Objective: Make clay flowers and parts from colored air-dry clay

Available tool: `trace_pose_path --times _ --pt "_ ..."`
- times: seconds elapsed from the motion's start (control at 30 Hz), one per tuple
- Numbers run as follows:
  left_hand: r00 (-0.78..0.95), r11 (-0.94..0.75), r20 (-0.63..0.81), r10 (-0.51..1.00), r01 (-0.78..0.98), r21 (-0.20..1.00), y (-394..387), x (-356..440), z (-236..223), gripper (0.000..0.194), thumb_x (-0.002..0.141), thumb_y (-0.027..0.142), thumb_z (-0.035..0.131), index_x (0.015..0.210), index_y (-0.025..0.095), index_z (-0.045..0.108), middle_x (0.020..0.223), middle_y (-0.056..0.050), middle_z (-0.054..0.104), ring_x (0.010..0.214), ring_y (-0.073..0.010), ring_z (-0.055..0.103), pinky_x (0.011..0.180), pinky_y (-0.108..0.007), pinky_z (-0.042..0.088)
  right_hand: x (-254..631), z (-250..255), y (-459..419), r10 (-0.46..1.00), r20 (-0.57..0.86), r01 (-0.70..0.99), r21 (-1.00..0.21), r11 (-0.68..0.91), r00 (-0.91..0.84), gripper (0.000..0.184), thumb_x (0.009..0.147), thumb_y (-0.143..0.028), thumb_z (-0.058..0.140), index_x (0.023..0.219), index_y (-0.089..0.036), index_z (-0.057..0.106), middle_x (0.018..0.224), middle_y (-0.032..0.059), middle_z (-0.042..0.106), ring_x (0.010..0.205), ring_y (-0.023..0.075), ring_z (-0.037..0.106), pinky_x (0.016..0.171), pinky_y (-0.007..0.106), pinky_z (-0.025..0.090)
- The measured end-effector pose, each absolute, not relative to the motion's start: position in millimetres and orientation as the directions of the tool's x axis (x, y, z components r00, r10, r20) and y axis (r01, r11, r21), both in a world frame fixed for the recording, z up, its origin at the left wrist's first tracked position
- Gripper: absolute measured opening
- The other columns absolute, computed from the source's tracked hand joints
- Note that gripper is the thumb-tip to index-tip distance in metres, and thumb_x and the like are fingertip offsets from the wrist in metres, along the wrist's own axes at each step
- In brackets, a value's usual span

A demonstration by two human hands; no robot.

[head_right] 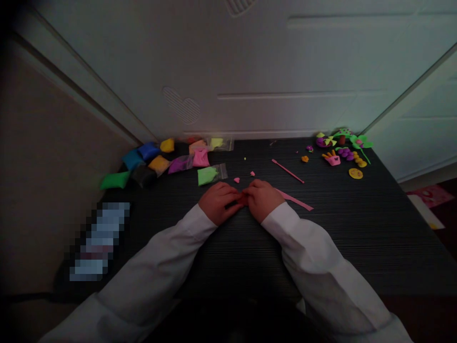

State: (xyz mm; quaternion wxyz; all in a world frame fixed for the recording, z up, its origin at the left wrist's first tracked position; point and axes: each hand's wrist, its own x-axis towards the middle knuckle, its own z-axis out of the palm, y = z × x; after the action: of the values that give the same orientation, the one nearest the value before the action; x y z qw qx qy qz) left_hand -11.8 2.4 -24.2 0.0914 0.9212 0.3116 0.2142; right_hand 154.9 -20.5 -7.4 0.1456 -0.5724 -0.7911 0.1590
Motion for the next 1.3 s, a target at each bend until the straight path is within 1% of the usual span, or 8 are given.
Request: trace_pose_path --times 0.27,0.43,0.57,0.73,0.93,1.1,1.2,1.3 --pt "0.715 -0.799 0.358 0.601 0.523 0.296 2 -12 -25 0.026 0.077 0.036 0.043 0.087 0.018 0.061 0.086 -0.004 0.06 0.082 -0.0159 0.047 0.074 -0.031 0.039 156 -5 -20 0.945 0.038 0.852 -0.423 0.309 -0.324 0.031 0.074 -0.013 0.037 0.091 -0.019 0.062 0.09 0.0039 0.057 0.087 0.0144 0.05 0.082 0.026 0.038" --pt "0.712 -0.796 0.357 0.605 0.528 0.295 2 -11 -25 0.026 0.077 0.035 0.044 0.086 0.018 0.061 0.085 -0.004 0.06 0.081 -0.0155 0.048 0.074 -0.031 0.039 154 -1 -24 0.94 0.022 0.881 -0.34 0.329 -0.342 0.03 0.076 -0.017 0.036 0.092 -0.021 0.062 0.089 0.0046 0.056 0.086 0.0156 0.049 0.08 0.028 0.038" --pt "0.707 -0.794 0.362 0.608 0.531 0.296 2 -11 -25 0.027 0.077 0.036 0.044 0.086 0.017 0.061 0.084 -0.005 0.06 0.081 -0.0157 0.049 0.073 -0.031 0.039 152 1 -26 0.95 0.053 0.908 -0.28 0.311 -0.309 0.028 0.078 -0.022 0.037 0.09 -0.023 0.063 0.087 0.0049 0.056 0.085 0.0172 0.049 0.077 0.029 0.039" --pt "0.709 -0.785 0.34 0.618 0.542 0.299 2 -10 -26 0.029 0.078 0.037 0.042 0.087 0.017 0.06 0.083 -0.006 0.059 0.081 -0.016 0.049 0.074 -0.032 0.039 156 -1 -23 0.97 0.085 0.914 -0.323 0.244 -0.229 0.031 0.076 -0.017 0.038 0.097 -0.021 0.06 0.094 0.005 0.053 0.087 0.0151 0.05 0.078 0.026 0.04" --pt "0.713 -0.794 0.35 0.608 0.539 0.281 2 -11 -27 0.028 0.077 0.036 0.043 0.088 0.015 0.059 0.083 -0.006 0.058 0.082 -0.0158 0.048 0.075 -0.031 0.039 156 -2 -22 0.968 0.075 0.921 -0.298 0.252 -0.241 0.028 0.075 -0.018 0.038 0.086 -0.021 0.064 0.09 0.0048 0.055 0.085 0.016 0.05 0.077 0.027 0.039" --pt "0.718 -0.8 0.353 0.6 0.537 0.268 2 -11 -29 0.028 0.079 0.035 0.041 0.092 0.019 0.06 0.084 -0.005 0.058 0.079 -0.0149 0.047 0.073 -0.03 0.039 155 -1 -22 0.963 0.065 0.914 -0.302 0.27 -0.263 0.028 0.075 -0.017 0.037 0.085 -0.02 0.063 0.089 0.0044 0.055 0.084 0.0154 0.05 0.076 0.027 0.038" --pt "0.713 -0.795 0.35 0.607 0.543 0.271 1 -11 -28 0.028 0.079 0.035 0.04 0.09 0.02 0.061 0.084 -0.005 0.057 0.08 -0.0149 0.047 0.073 -0.03 0.039 153 2 -24 0.958 0.049 0.927 -0.241 0.286 -0.283 0.028 0.076 -0.019 0.037 0.087 -0.021 0.063 0.089 0.0048 0.056 0.084 0.0161 0.049 0.074 0.028 0.037" --pt "0.711 -0.79 0.345 0.613 0.549 0.272 1 -11 -28 0.029 0.079 0.035 0.039 0.089 0.019 0.061 0.084 -0.005 0.057 0.08 -0.0149 0.047 0.073 -0.031 0.039 146 9 -29 0.954 0.009 0.946 -0.13 0.297 -0.298 0.027 0.077 -0.022 0.038 0.09 -0.022 0.062 0.089 0.0055 0.057 0.083 0.0189 0.048 0.071 0.032 0.034"
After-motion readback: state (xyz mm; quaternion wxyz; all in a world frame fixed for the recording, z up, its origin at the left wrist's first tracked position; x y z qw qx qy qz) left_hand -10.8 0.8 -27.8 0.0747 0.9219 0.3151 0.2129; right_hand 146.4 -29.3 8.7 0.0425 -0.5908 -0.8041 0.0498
